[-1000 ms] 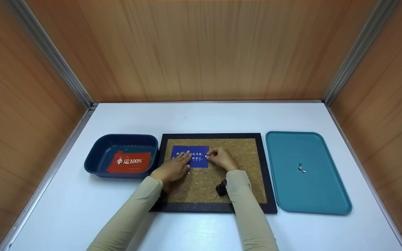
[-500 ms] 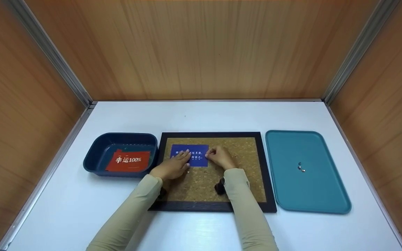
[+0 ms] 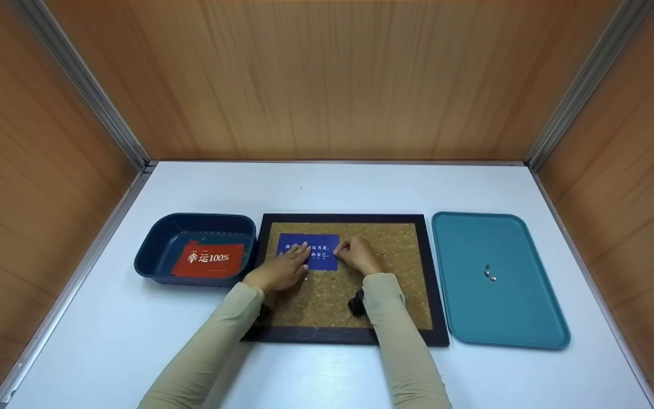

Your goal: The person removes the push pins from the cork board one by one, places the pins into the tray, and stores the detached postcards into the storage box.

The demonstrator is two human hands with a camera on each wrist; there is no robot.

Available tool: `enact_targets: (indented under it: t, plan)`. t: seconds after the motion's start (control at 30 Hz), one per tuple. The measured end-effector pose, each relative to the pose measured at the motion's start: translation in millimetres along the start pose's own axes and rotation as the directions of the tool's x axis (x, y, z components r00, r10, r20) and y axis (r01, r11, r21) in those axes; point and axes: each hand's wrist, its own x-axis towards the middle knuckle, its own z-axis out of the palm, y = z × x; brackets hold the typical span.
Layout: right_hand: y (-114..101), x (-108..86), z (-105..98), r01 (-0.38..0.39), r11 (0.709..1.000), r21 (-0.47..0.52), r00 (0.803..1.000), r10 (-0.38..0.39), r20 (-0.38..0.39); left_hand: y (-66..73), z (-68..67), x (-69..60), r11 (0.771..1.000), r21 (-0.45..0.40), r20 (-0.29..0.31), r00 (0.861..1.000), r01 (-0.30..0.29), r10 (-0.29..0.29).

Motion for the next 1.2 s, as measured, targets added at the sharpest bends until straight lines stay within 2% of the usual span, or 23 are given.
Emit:
enact_targets:
  t: [0.57,0.8,1.03,1.2]
  plan:
    - [-2.6,-2.5,0.2,-0.012,0.997,-0.072,1.0,0.014,0.024,-0.5,-1.0,-0.6,1.0,0.023,0.002,1.0,-0.016,0.016]
    - [-3.4,-1.9,1.3,-0.003,0.998,-0.065,0.999,0.006,0.051,-0.1,-1.6,-2.4,1.0,0.004,0.004,1.0,-0.013,0.013]
    - [-3.4,-2.4,1.3,-0.017,0.998,-0.066,0.998,0.021,0.065,-1.2,-3.5,-1.6,0.999,0.025,0.023,1.0,-0.021,0.02]
    - [-1.2,-3.7,0.7,-0.007,1.0,-0.026,0.997,0.009,0.078,-1.0,-3.1,-0.6,0.999,0.03,0.026,0.999,-0.02,0.02]
